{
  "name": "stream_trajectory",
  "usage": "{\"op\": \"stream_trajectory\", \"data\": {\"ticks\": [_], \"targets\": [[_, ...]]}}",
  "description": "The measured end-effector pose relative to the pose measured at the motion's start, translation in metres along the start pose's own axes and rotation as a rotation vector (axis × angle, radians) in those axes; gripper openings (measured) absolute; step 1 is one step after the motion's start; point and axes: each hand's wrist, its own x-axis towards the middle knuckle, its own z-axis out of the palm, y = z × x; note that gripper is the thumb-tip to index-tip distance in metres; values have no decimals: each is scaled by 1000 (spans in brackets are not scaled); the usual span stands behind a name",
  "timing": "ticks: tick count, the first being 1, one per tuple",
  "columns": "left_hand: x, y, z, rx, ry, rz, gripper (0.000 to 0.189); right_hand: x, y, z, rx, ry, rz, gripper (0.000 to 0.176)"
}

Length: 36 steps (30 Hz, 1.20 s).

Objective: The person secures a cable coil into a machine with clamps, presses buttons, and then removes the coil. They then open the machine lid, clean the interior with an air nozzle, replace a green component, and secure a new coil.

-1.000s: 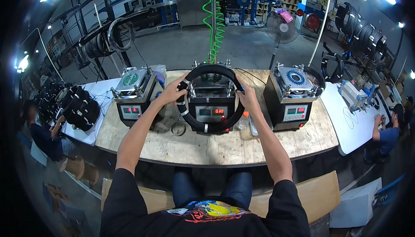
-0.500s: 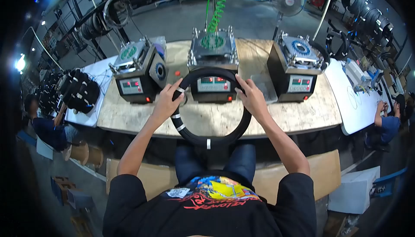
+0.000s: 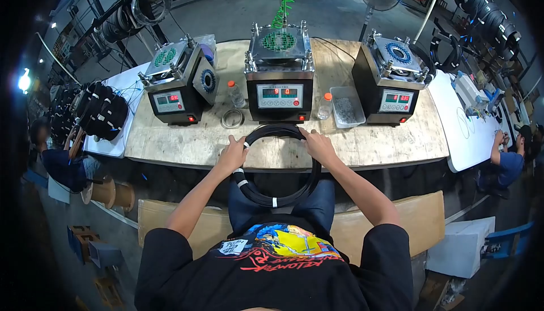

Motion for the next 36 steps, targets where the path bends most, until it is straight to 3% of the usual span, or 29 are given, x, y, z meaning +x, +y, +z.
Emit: {"op": "stream_trajectory", "data": {"ticks": [8, 12, 14, 15, 20, 22, 23, 26, 29, 32, 33, 36], "targets": [[3, 5, -4, 128, 46, -18, 56, -3, -5, -2, -19, 129, 98, 55], [10, 3, -23, 149, 90, 27, 57, -2, -3, -4, -187, 409, -9, 54], [23, -1, -30, 143, 112, 42, 56, 6, -7, -20, -71, 468, -11, 49], [34, -4, -35, 53, 208, 115, 46, 14, -8, -32, 5, 498, -21, 46], [103, 35, -140, -257, 595, 268, 36, 85, -6, -120, 370, 775, -79, 27], [136, 50, -167, -367, 614, 337, 39, 127, -4, -158, 410, 831, 12, 25], [150, 57, -178, -422, 623, 372, 41, 153, 5, -167, 439, 768, 35, 28], [192, 68, -187, -499, 356, 254, 49, 208, 24, -175, 539, 544, 130, 34], [222, 71, -184, -538, 288, 296, 57, 231, 12, -182, 742, 287, 303, 35], [231, 75, -189, -573, 222, 257, 57, 288, 65, -147, 858, 207, 180, 36], [223, 79, -196, -573, 188, 241, 57, 285, 56, -150, 957, 177, 169, 28], [203, 90, -224, -725, 111, 285, 58, 270, 23, -184, 1013, 193, 283, 22]]}}
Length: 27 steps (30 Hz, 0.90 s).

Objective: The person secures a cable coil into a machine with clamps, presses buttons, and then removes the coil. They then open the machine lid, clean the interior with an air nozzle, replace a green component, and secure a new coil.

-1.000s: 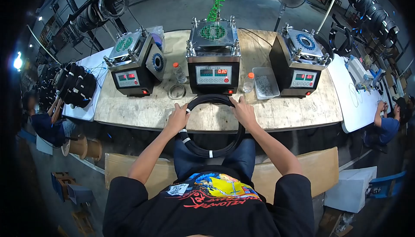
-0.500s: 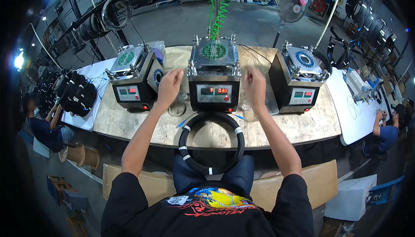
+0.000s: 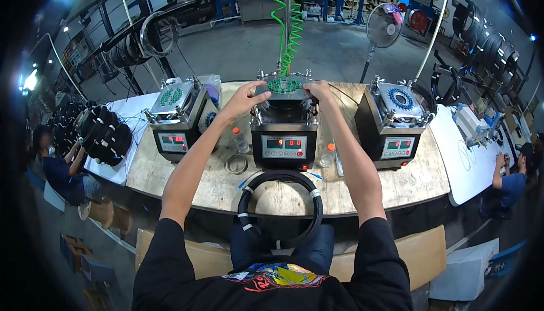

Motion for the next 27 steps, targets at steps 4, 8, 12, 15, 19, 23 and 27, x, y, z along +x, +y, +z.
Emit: {"op": "stream_trajectory", "data": {"ticks": [4, 8, 12, 15, 19, 23, 27], "targets": [[1, 5, -16, 53, -61, 104, 59, -15, -42, 16, 474, 122, 18, 20], [11, -18, -18, 564, 178, 408, 43, -13, -68, 36, 440, 71, -26, 20], [17, -28, -16, 581, 237, 386, 23, -20, -86, 67, 389, 127, -118, 21], [22, -42, -19, 558, 233, 379, 18, -20, -83, 77, 414, 103, -260, 17], [30, -58, -16, 517, 366, 339, 28, -16, -68, 61, 272, 57, -257, 25], [43, -68, -19, 439, 368, 279, 34, -10, -28, 45, -152, 299, -513, 24], [50, -81, -19, 383, 417, 220, 38, -15, -15, 43, -243, 410, -645, 20]]}}
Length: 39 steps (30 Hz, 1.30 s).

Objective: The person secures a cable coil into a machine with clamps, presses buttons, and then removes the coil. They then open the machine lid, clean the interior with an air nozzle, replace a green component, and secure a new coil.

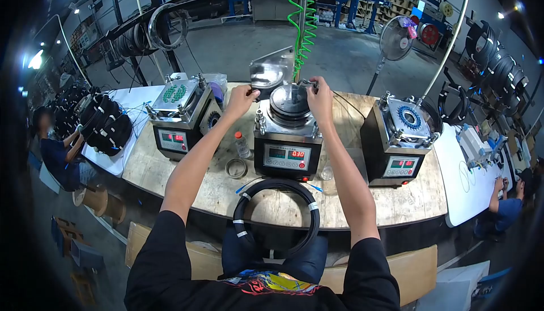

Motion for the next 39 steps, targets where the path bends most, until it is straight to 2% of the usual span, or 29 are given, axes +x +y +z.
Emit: {"op": "stream_trajectory", "data": {"ticks": [3, 8, 11, 12, 15, 16, 19, 20, 23, 24, 26, 29, 32, 34, 36, 39], "targets": [[1, -12, 2, -10, 2, -76, 38, -2, -21, -6, -46, -71, 41, 20], [3, -27, 19, -210, 7, -210, 30, -3, -15, -3, -13, -1, 36, 20], [-11, 34, 23, -358, 373, -321, 46, -2, -14, -3, -8, -12, 46, 19], [-11, 42, 25, -311, 423, -284, 57, -2, -13, -3, 0, -11, 50, 19], [-5, 68, 38, -313, 593, -113, 49, -2, -8, -1, 2, -25, 86, 21], [-7, 84, 39, -311, 562, -125, 46, -1, -4, -1, -2, -34, 102, 21], [-9, 85, 35, -176, 460, -132, 44, 9, 14, 2, 113, -124, 186, 24], [-13, 84, 34, -160, 412, -157, 45, 18, 21, 0, 199, -226, 344, 27], [-14, 85, 36, 33, 447, -23, 48, 61, 13, 5, -8, -210, 256, 28], [-15, 85, 36, 75, 461, 5, 54, 82, 23, 16, -65, -172, 187, 30], [-15, 88, 35, 60, 446, -38, 57, 125, 60, 52, -172, -99, 50, 33], [-17, 91, 34, 61, 421, -85, 63, 177, 102, 106, -381, -308, 370, 46], [-17, 97, 29, -8, 420, -133, 66, 184, 137, 143, -478, -324, 417, 47], [-18, 96, 29, 1, 433, -96, 63, 194, 172, 172, -456, -348, 603, 50], [-16, 97, 28, -32, 423, -117, 64, 194, 197, 187, -395, -280, 665, 54], [-16, 97, 25, -79, 402, -148, 65, 182, 162, 170, -376, -196, 680, 55]]}}
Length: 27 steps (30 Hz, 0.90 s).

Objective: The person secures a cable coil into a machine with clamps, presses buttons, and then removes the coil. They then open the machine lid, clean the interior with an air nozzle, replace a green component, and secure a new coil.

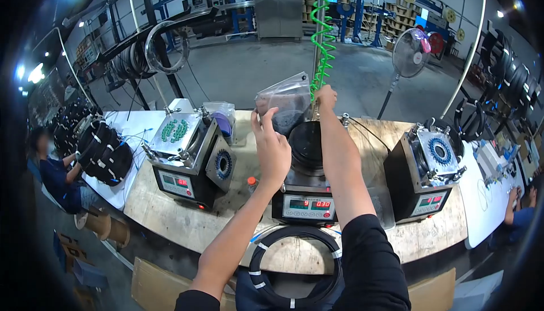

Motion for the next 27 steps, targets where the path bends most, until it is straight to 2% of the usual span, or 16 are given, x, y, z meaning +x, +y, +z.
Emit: {"op": "stream_trajectory", "data": {"ticks": [4, 5, 8, 10, 13, 16, 17, 20, 24, 27], "targets": [[-2, 2, 0, 14, 11, -1, 66, 49, 2, -8, 128, -48, -104, 52], [-2, 3, -1, 22, -2, -16, 66, 47, 4, -19, 266, -53, -130, 50], [-2, 3, -2, 41, 23, 8, 64, -6, -19, -84, 636, -65, -163, 48], [-3, 1, 0, 57, 62, 44, 63, -22, -23, -121, 817, -65, -114, 49], [-4, 3, -2, 20, 40, -14, 59, -58, -27, -167, 1119, -205, -237, 41], [-5, -3, 2, 42, 45, -26, 54, -101, -31, -202, 1206, -322, -333, 41], [-4, -7, 4, 45, 57, -12, 54, -116, -33, -212, 1203, -312, -337, 40], [-4, -3, 2, 25, 57, -28, 52, -157, -30, -230, 1144, -465, -398, 40], [-5, -2, 2, 29, 59, -60, 50, -213, -22, -212, 1053, -548, -335, 45], [-5, 2, 0, 23, 49, -79, 50, -229, -13, -197, 1015, -500, -309, 45]]}}
